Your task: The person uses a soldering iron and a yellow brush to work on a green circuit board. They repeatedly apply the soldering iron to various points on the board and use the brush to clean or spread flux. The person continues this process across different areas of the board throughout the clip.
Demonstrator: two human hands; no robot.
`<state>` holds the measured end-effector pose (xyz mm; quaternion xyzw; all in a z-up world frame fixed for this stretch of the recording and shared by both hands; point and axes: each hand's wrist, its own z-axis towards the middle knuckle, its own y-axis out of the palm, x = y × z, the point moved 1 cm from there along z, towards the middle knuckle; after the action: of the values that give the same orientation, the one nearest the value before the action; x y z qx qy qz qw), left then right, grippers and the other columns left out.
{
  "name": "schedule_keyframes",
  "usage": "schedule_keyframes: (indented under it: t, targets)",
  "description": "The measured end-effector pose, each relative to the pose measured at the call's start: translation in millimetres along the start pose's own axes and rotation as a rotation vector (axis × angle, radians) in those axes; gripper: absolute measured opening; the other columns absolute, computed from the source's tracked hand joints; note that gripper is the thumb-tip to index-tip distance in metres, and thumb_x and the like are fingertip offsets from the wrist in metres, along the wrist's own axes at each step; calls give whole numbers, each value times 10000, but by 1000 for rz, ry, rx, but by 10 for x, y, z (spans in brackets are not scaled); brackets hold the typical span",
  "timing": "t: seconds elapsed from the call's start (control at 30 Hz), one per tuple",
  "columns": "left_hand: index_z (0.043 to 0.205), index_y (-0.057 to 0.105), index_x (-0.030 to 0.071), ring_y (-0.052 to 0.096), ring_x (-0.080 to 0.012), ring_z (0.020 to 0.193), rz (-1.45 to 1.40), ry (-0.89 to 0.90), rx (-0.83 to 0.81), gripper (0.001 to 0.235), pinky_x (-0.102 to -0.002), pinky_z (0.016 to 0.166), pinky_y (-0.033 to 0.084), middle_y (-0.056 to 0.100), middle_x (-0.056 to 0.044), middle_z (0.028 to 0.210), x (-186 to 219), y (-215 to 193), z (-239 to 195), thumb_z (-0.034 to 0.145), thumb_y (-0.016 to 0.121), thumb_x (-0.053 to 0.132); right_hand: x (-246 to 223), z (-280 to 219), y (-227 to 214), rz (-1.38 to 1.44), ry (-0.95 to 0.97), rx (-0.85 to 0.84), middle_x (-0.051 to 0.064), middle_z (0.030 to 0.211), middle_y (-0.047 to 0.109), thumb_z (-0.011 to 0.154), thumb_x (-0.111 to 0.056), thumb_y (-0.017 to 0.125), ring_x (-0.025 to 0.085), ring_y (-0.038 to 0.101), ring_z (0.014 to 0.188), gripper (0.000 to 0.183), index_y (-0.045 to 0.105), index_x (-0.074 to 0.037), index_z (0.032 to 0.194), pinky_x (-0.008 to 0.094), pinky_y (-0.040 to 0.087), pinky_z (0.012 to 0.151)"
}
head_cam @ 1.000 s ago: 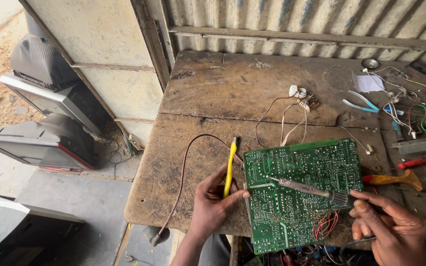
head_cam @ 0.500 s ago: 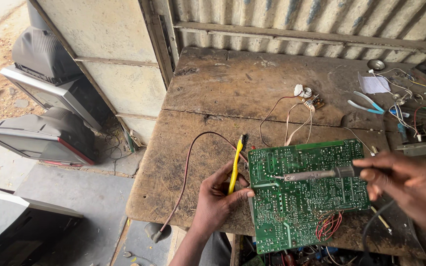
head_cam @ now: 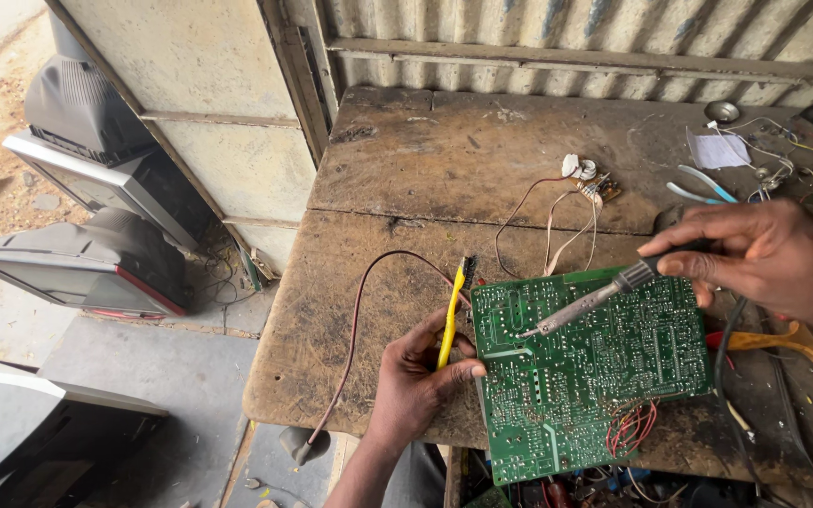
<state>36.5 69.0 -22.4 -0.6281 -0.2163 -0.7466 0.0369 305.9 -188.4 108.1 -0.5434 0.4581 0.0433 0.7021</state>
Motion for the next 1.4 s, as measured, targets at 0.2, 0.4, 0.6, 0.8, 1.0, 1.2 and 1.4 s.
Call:
schedule_keyframes:
  t: [0.2,0.4,0.6,0.8,1.0,1.2,1.4]
  targets:
    - [1445,585,-16,684,-99,875,-32,-14,-1,711,-258,808,586,735,-50,933,1,0,-12,789,850,51,-107,104,-20,-35,135,-48,103,860,728,852,-113,752,185,700,560,265,808,-62,1106,332,610,533]
    - [1437,584,-26,708,-110,868,-10,-17,4,704,-262,812,599,753,-59,924,34,8,-20,787,843,57,-119,136,-24,-50,146,-64,113,868,750,862,-143,757,196,698,565,287,804,-54,1131,333,615,535]
    - [1427,588,-33,724,-121,865,-14,-43,12,690,-274,818,616,765,-73,919,41,10,-23,790,836,54,-182,120,8,-35,249,-23,142,902,787,888,-174,768,221,745,525,275,799,-47,1130,356,639,512]
    - [1441,578,-26,708,-110,877,-36,-17,6,708,-267,826,600,750,-63,926,19,3,-26,786,839,40,-184,29,20,-36,103,1,112,932,777,853,-127,749,201,700,577,263,808,-40,1094,343,622,515]
    - [1430,595,-17,712,-110,878,14,49,9,679,-268,821,609,759,-58,934,-8,3,-33,797,834,28,-78,-119,93,-22,259,58,161,840,777,890,-134,761,239,724,519,233,806,-45,1101,360,629,477]
    - [1433,593,-14,718,-113,882,21,48,11,680,-272,833,612,761,-61,930,-23,1,-36,798,835,28,54,-364,215,60,246,140,175,811,772,884,-122,747,230,703,516,260,794,-38,1126,352,604,462]
    - [1438,587,-5,720,-107,877,47,40,11,684,-269,835,614,760,-56,919,1,11,-40,801,832,35,101,-703,399,-2,311,251,180,784,745,932,-154,727,222,687,521,257,809,-74,1162,342,591,454]
